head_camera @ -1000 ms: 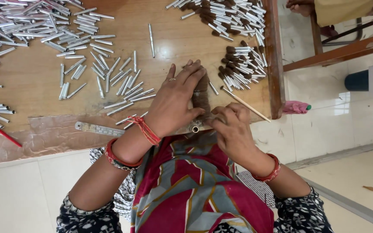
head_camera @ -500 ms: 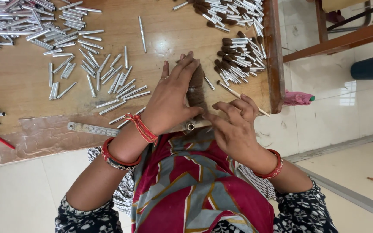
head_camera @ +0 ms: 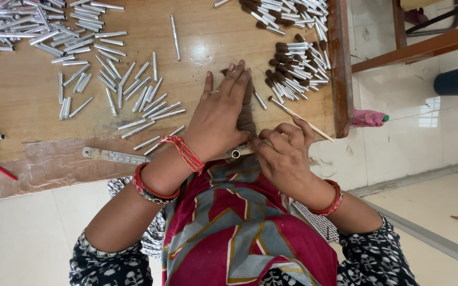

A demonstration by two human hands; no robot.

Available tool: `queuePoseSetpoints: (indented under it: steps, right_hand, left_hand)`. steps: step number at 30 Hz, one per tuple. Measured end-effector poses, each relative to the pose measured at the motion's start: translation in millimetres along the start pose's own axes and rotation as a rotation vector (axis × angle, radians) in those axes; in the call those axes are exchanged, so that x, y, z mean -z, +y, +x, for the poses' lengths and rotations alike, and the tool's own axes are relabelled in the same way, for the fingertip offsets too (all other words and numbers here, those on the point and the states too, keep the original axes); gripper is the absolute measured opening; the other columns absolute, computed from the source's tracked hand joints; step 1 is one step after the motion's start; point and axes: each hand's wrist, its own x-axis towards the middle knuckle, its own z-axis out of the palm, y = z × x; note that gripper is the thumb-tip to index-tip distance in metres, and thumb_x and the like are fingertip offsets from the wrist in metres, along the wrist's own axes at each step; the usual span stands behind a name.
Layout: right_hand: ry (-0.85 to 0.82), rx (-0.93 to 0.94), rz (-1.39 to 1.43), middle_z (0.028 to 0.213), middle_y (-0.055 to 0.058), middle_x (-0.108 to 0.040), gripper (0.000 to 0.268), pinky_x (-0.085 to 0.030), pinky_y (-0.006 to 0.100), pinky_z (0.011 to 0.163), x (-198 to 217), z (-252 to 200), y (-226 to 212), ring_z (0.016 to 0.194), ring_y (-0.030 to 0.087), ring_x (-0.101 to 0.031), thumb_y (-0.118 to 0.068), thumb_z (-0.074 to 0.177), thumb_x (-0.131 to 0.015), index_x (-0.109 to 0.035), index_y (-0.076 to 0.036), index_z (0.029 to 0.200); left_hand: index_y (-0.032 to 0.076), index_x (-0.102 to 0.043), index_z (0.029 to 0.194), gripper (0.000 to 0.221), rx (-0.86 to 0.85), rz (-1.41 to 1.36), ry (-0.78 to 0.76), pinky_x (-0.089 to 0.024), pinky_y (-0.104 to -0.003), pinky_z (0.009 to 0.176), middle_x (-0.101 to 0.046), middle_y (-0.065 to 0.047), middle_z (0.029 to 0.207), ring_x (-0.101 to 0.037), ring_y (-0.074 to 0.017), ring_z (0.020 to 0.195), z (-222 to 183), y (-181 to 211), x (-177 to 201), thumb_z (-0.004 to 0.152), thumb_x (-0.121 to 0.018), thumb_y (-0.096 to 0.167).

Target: Assembling small hand brushes by inserting bristles into metal ferrules.

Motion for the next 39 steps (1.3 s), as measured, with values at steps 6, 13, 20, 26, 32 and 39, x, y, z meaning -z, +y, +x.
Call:
queuePoseSetpoints:
  steps: [6,13,20,26,32,39]
  right_hand:
    - [-0.111,0.003,0.093,0.106,-0.001,-0.068,0.023,-0.029,0.055,0.114,11,10,0,0.111,0.027,-0.055,-0.005,0.077,-0.076,-0.077,-0.012,0.099]
    - [-0.165,-0.010,0.185,0.100,0.001,-0.067,0.022,-0.030,0.057,0.113,16,8,0,0.109,0.028,-0.055,-0.007,0.074,-0.076,-0.077,-0.014,0.095]
    - [-0.136,0.076,0.121,0.106,0.002,-0.068,0.027,-0.031,0.056,0.116,11,1,1,0.109,0.024,-0.056,-0.009,0.085,-0.076,-0.077,-0.008,0.111]
    - [-0.148,0.365,-0.139,0.103,0.007,-0.067,0.030,-0.037,0.055,0.118,16,-2,2,0.109,0.022,-0.059,-0.009,0.084,-0.071,-0.076,-0.001,0.112]
    - [-0.072,0.491,-0.166,0.101,0.007,-0.065,0.020,-0.042,0.056,0.116,22,0,-1,0.106,0.021,-0.059,-0.009,0.090,-0.073,-0.074,0.000,0.107]
    - [0.018,0.636,-0.142,0.104,0.009,-0.068,0.025,-0.046,0.055,0.107,41,-10,-14,0.102,0.021,-0.059,-0.013,0.088,-0.072,-0.076,0.002,0.108]
  left_hand:
    - [-0.003,-0.029,0.151,0.114,-0.041,0.053,0.004,-0.014,-0.060,0.124,-0.028,-0.023,0.161,-0.025,-0.0354,0.152,-2,7,-2,0.058,-0.089,0.023]
    - [-0.003,-0.032,0.154,0.104,-0.105,0.051,0.170,-0.013,-0.059,0.127,-0.029,-0.022,0.164,-0.028,-0.0337,0.155,-19,9,1,0.066,-0.084,0.015]
    - [-0.001,-0.046,0.148,0.075,-0.066,-0.223,0.486,-0.036,-0.053,0.122,-0.052,-0.020,0.152,-0.049,-0.0362,0.145,-75,20,27,0.086,-0.086,0.014]
    - [-0.001,-0.063,0.129,0.043,0.126,-0.337,0.595,-0.058,-0.033,0.085,-0.071,-0.012,0.117,-0.072,-0.0206,0.099,-120,15,17,0.091,-0.082,0.006]
    - [0.002,-0.074,0.107,0.021,0.212,-0.480,0.432,-0.054,-0.025,0.058,-0.073,-0.007,0.089,-0.070,-0.0121,0.068,-133,28,-3,0.088,-0.083,0.006]
    - [0.001,-0.074,0.108,0.020,0.209,-0.811,0.169,-0.058,-0.026,0.061,-0.073,-0.009,0.091,-0.073,-0.0143,0.073,-127,43,-5,0.088,-0.076,0.003]
